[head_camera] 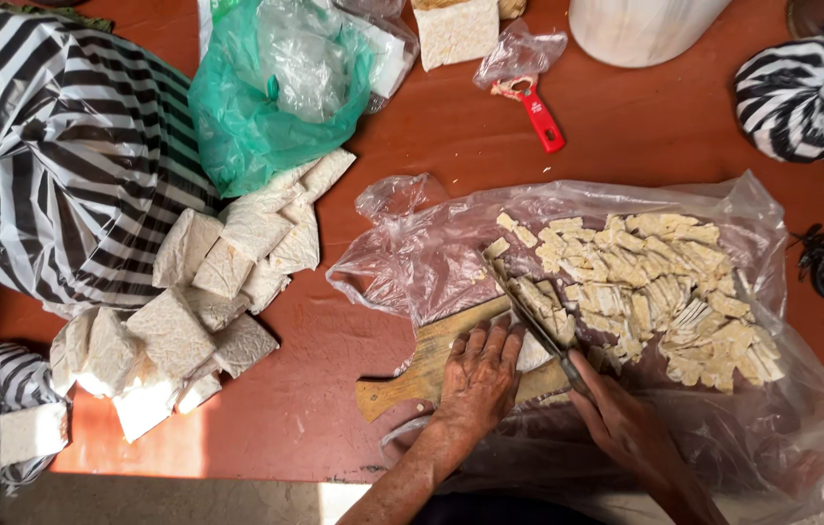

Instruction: The person slices rectangular blocks of a white food item into smaller pieces using a knife on a wooden cutting board. The cut pieces are placed into a clear plastic bag on the table.

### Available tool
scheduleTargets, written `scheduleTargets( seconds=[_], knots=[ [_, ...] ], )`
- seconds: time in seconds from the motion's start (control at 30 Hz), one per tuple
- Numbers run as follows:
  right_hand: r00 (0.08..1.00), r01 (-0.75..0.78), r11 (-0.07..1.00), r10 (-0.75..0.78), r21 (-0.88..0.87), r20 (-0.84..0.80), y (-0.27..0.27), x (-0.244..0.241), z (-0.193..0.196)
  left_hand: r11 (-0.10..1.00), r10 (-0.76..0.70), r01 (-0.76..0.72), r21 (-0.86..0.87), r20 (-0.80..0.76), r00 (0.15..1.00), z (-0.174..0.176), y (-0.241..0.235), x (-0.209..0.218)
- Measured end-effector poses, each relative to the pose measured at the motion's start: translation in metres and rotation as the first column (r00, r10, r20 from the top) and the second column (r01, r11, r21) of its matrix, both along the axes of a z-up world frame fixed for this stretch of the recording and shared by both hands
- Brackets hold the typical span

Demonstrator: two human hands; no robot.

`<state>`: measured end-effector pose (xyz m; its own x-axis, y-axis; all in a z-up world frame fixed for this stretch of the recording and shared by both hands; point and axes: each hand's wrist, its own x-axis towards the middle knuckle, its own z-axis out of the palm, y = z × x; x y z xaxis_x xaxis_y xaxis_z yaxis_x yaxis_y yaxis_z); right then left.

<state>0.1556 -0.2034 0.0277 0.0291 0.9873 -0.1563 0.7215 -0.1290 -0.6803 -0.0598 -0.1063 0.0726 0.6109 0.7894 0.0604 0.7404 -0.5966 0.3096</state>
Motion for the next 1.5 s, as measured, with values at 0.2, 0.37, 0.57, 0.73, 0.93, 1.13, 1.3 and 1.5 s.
scheduleTargets(
  seconds=[0.2,0.37,0.57,0.73,0.93,1.13,1.3,1.5],
  knots=[
    [0.992,0.116,0.986,-0.120,0.122,0.029,-0.088,0.021,0.028,0.999,-0.025,0.026,0.019,-0.072,0.997,-0.002,0.000,0.001],
    [0.989,0.058,0.973,-0.025,-0.225,0.144,-0.057,0.013,0.007,0.999,-0.030,0.032,0.037,-0.060,0.998,-0.002,0.003,0.001],
    [0.997,-0.004,1.000,0.003,-0.016,-0.072,-0.009,0.000,0.017,1.000,-0.014,0.014,0.025,-0.007,1.000,0.002,0.001,0.000],
    [0.998,-0.054,0.993,0.050,0.106,0.036,-0.071,0.026,0.035,0.999,-0.027,0.027,0.024,0.002,1.000,-0.002,0.001,-0.002],
    [0.954,-0.117,0.993,0.110,0.007,0.278,-0.034,0.000,-0.014,0.999,-0.018,0.018,0.042,0.002,1.000,-0.006,-0.002,-0.001],
    [0.993,0.049,0.970,-0.073,-0.238,-0.095,-0.011,0.021,-0.028,1.000,-0.018,0.018,0.007,-0.012,1.000,-0.007,-0.002,-0.007],
    [0.996,0.081,0.994,-0.082,0.069,0.016,-0.028,0.032,-0.011,0.999,-0.028,0.032,0.016,-0.202,0.979,-0.017,-0.002,-0.017],
    [0.979,0.172,0.980,-0.181,-0.101,-0.093,-0.032,0.003,-0.009,0.988,-0.112,0.079,-0.133,-0.264,0.958,-0.025,0.012,-0.011]
  ],
)
